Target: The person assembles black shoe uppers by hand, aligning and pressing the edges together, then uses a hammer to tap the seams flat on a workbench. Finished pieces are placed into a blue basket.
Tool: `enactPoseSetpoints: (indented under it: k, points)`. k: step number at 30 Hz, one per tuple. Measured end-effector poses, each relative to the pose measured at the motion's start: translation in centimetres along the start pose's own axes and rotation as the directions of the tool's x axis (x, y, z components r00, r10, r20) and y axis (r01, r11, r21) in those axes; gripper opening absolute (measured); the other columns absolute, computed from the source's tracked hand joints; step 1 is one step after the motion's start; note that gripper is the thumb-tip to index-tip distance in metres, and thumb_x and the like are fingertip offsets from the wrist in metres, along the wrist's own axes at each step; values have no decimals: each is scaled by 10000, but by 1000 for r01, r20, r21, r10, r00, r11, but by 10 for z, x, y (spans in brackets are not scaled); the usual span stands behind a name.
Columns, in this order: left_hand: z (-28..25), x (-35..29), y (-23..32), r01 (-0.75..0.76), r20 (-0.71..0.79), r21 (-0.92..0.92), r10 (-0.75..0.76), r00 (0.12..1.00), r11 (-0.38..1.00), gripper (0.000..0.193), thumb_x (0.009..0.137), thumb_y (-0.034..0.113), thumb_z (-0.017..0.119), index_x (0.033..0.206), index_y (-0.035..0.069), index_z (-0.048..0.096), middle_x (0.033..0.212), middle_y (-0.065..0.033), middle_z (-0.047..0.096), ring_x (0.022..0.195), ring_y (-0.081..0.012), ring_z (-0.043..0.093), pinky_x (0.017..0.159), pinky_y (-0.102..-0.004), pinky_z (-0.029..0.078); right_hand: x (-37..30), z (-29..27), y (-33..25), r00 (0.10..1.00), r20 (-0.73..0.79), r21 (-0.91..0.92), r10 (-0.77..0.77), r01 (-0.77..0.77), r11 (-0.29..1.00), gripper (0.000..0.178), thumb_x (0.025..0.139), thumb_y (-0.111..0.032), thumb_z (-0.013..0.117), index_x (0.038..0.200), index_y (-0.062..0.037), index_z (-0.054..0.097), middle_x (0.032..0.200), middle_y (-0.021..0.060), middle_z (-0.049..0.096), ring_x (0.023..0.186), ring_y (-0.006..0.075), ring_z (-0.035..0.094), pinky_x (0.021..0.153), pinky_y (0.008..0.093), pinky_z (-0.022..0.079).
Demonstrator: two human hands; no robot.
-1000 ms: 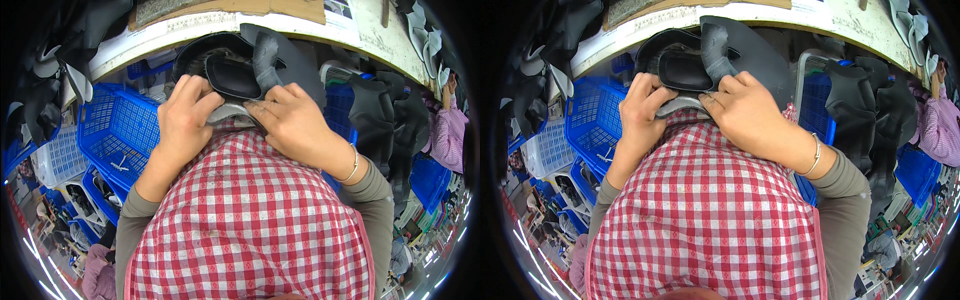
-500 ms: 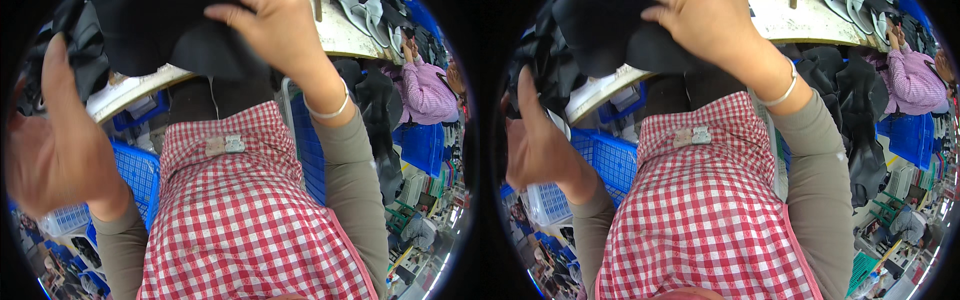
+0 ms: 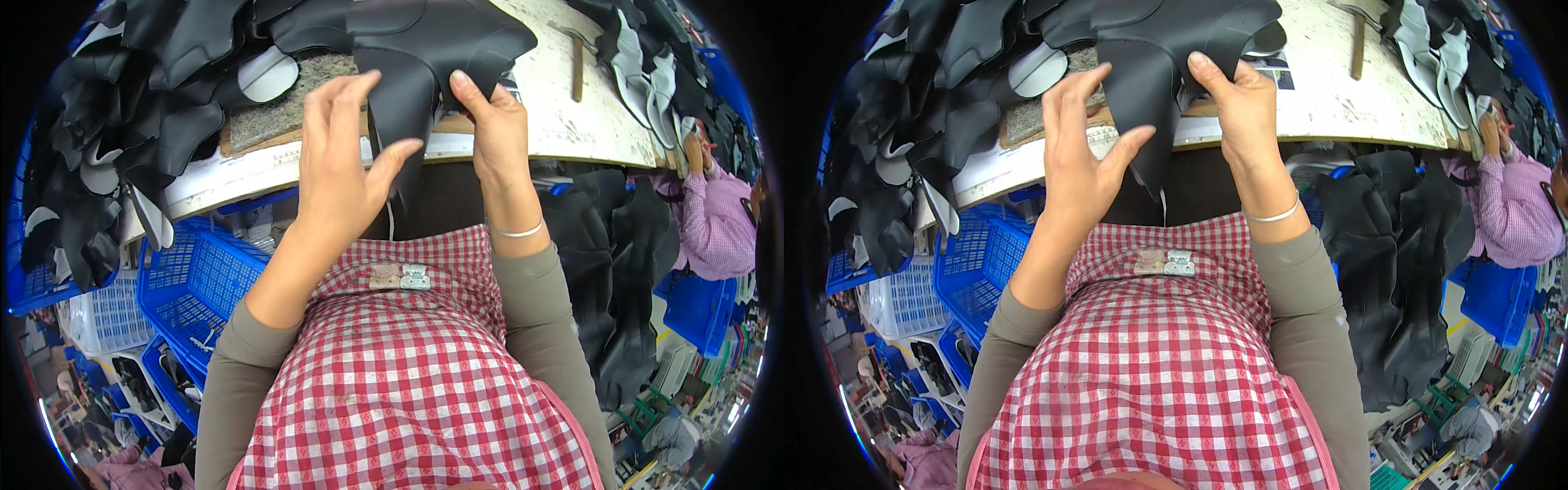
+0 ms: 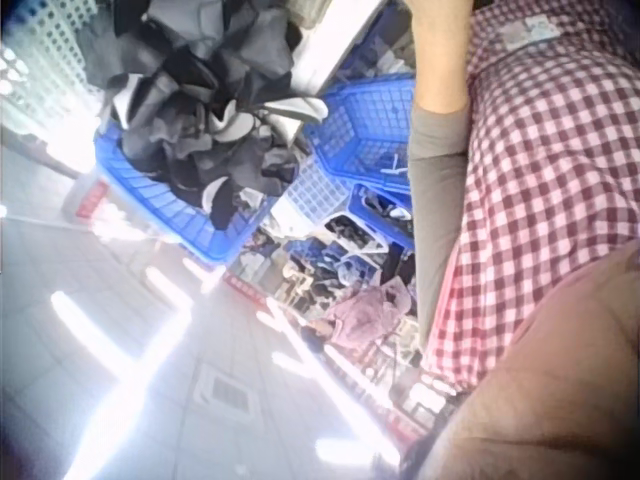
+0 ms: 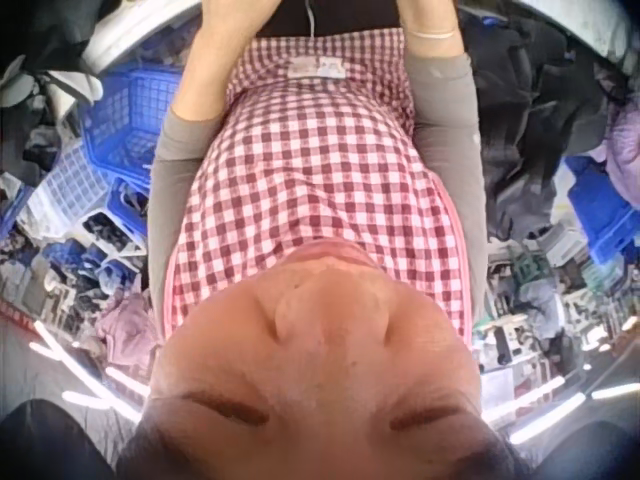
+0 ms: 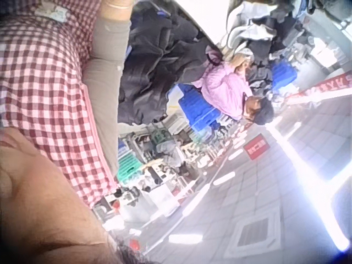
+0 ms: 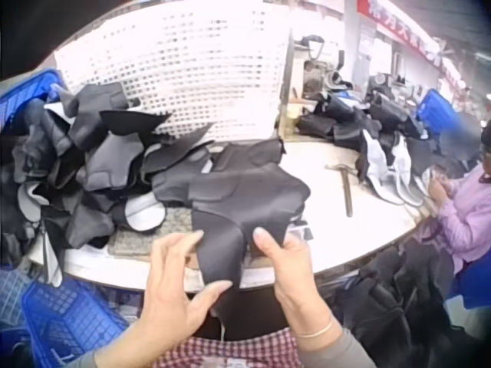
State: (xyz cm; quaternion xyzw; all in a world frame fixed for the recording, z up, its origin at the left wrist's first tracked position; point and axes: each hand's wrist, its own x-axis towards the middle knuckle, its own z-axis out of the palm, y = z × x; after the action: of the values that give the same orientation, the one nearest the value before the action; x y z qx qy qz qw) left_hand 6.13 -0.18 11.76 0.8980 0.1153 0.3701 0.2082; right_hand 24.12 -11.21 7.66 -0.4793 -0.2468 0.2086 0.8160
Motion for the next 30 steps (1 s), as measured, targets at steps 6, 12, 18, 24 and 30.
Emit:
enactPoseSetpoints:
  k: [6, 12, 18, 24, 30]
  points:
    - [22, -5, -52, 680, 599, -729, -555, 577, -79, 582, 931, 142, 774, 1399, -20, 468, 1235, -140, 639, 1040, -196, 678, 851, -309, 581, -15, 27, -4, 963, 29, -413, 268, -233, 880, 253, 949, -164, 775, 1081, 51, 757, 989, 59, 776, 867, 87, 662, 788, 258, 532]
    - [-94, -20, -68, 691, -91, -150, -706, 703, 707, 208, 977, 143, 696, 1151, 32, 720, 936, -63, 699, 744, -91, 595, 659, -250, 507, -13, 0, -97, 457, 886, -394, -85, 835, 385, 194, 723, -194, 817, 762, -64, 678, 673, 43, 639, 655, 232, 612, 648, 364, 473]
    - [-98, -32, -19, 595, 499, -599, -331, 801, 536, 273, 1016, 78, 625, 1268, -20, 669, 1163, -161, 721, 1050, -227, 706, 914, -324, 563, -77, 35, -52, 47, 947, -96, 316, 985, 142, 102, 684, -181, 704, 621, -113, 661, 623, -23, 635, 688, 152, 569, 726, 308, 421]
    - [-24, -62, -14, 414, 618, -298, -157, 771, 860, 519, 863, 92, 781, 1354, 35, 620, 1154, -131, 644, 1020, -285, 597, 921, -392, 511, -90, 20, -29, 180, 977, -192, 115, 975, 111, 89, 713, -150, 704, 669, -85, 662, 660, 17, 634, 749, 181, 594, 772, 315, 453]
    - [-19, -57, 1, 61, 547, -132, 22, 837, 989, 285, 774, -17, 747, 1018, 45, 614, 1132, -125, 614, 1161, -329, 527, 1037, -430, 403, -107, 14, -21, 236, 969, -244, 67, 960, 139, 86, 730, -152, 690, 685, -89, 653, 689, 11, 633, 775, 179, 596, 784, 320, 466]
